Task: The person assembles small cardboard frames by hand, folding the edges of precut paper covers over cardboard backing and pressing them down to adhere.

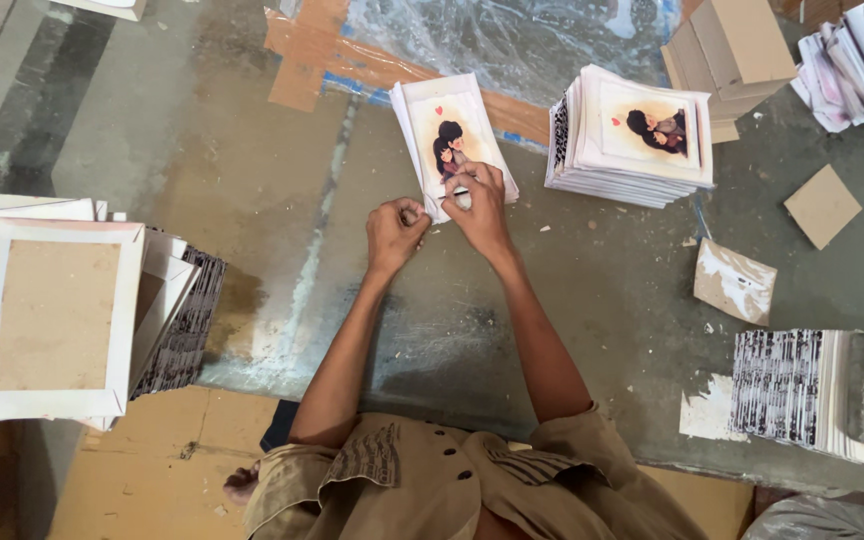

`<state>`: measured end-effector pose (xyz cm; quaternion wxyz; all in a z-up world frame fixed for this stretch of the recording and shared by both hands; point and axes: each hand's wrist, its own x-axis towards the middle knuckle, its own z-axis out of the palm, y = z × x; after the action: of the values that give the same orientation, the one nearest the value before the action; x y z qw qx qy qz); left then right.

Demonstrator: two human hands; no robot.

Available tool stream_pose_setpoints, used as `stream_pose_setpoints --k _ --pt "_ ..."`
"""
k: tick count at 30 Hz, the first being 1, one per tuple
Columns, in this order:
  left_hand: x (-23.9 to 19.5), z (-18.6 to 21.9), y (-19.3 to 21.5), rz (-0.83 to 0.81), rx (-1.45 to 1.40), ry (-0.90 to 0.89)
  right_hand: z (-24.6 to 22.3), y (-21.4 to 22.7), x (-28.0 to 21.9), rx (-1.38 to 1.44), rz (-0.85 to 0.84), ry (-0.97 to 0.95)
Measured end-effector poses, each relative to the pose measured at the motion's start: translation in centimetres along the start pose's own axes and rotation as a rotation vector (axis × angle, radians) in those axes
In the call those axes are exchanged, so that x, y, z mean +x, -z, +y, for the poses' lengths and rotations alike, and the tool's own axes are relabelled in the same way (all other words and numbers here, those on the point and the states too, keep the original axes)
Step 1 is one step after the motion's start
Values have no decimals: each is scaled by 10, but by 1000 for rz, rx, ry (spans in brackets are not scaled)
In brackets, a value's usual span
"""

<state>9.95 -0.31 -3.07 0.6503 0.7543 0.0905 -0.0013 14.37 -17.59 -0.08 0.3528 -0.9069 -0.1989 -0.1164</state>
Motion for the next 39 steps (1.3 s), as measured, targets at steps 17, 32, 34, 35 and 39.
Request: stream_pose_setpoints --k 17,32,34,35,39 --pt "2 0 1 -7 -41 40 -5 5 -10 -3 -69 135" --pt "-11 32 -4 129 20 -116 -19 10 -51 -176 180 46" --pt "-10 40 -7 129 194 -137 -20 6 -60 -224 191 47" --pt "-10 43 -9 135 309 -280 -20 6 -66 -250 192 42" --pt "5 54 -13 24 742 -642 -20 8 -72 -302 204 25"
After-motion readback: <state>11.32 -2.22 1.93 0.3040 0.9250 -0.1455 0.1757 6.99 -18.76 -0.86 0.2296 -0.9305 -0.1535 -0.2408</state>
